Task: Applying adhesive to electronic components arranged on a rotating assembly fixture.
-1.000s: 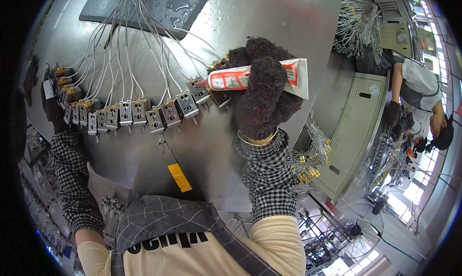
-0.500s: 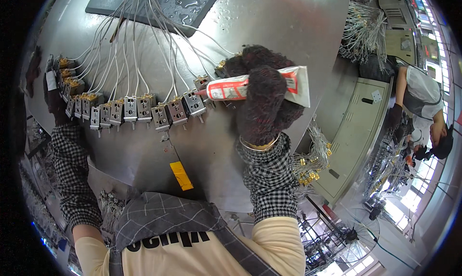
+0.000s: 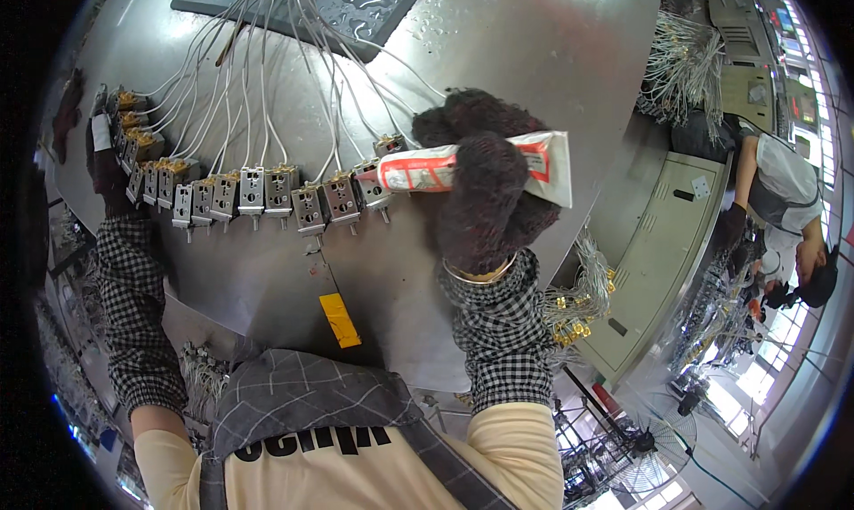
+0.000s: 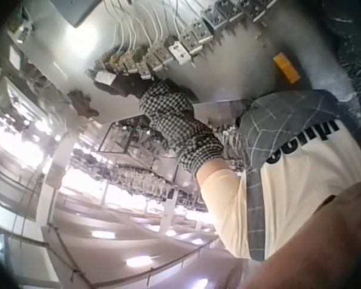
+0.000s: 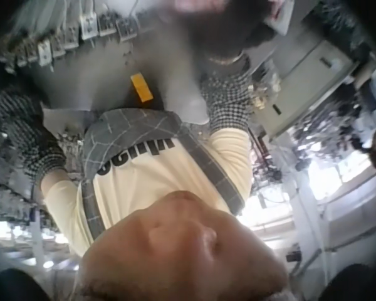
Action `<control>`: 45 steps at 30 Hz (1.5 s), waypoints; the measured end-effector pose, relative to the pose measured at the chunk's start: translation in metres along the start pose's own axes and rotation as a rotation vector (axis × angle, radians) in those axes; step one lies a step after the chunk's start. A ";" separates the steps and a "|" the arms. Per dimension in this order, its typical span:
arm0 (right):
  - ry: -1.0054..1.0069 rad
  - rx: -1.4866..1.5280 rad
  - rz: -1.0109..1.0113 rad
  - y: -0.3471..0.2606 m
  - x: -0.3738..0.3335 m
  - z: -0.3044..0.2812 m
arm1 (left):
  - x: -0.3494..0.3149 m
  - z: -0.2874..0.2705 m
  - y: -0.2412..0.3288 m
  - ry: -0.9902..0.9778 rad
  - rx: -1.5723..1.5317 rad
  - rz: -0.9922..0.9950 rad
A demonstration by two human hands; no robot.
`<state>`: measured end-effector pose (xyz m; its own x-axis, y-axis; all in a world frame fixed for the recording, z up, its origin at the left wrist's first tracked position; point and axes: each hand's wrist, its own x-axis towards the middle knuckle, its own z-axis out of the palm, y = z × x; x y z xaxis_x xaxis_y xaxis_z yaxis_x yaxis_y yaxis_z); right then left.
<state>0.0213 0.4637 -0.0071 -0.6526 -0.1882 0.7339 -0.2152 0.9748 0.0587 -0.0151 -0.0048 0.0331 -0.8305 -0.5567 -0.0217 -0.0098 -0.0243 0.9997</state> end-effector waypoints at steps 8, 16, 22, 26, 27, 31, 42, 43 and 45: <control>-0.045 -0.063 -0.041 0.006 -0.031 0.008 | 0.003 0.013 0.003 -0.025 -0.005 0.038; 0.193 -0.269 -0.268 0.021 -0.031 0.015 | 0.005 0.014 0.006 -0.027 -0.014 0.059; 0.120 -0.062 -0.223 0.006 -0.046 0.016 | 0.010 0.019 0.005 -0.039 -0.047 0.067; -0.080 1.190 0.220 -0.054 0.018 -0.008 | 0.012 0.011 0.006 -0.032 -0.048 0.082; -0.159 1.583 0.377 -0.064 0.035 -0.017 | 0.012 0.013 0.003 -0.042 -0.060 0.074; -0.246 2.300 0.854 -0.073 0.032 -0.021 | 0.006 0.009 0.004 -0.063 -0.081 0.064; 0.087 1.464 0.378 -0.088 0.071 -0.030 | 0.002 -0.002 -0.005 -0.130 -0.160 0.016; 0.146 1.316 0.418 -0.090 0.080 -0.034 | 0.003 -0.004 -0.005 -0.141 -0.170 0.012; 0.207 1.202 0.544 -0.093 0.089 -0.040 | 0.003 -0.007 -0.009 -0.180 -0.187 -0.012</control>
<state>0.0120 0.3607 0.0797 -0.7606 0.3141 0.5683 -0.5363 0.1895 -0.8225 -0.0138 -0.0124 0.0243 -0.9170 -0.3986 -0.0140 0.0686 -0.1922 0.9790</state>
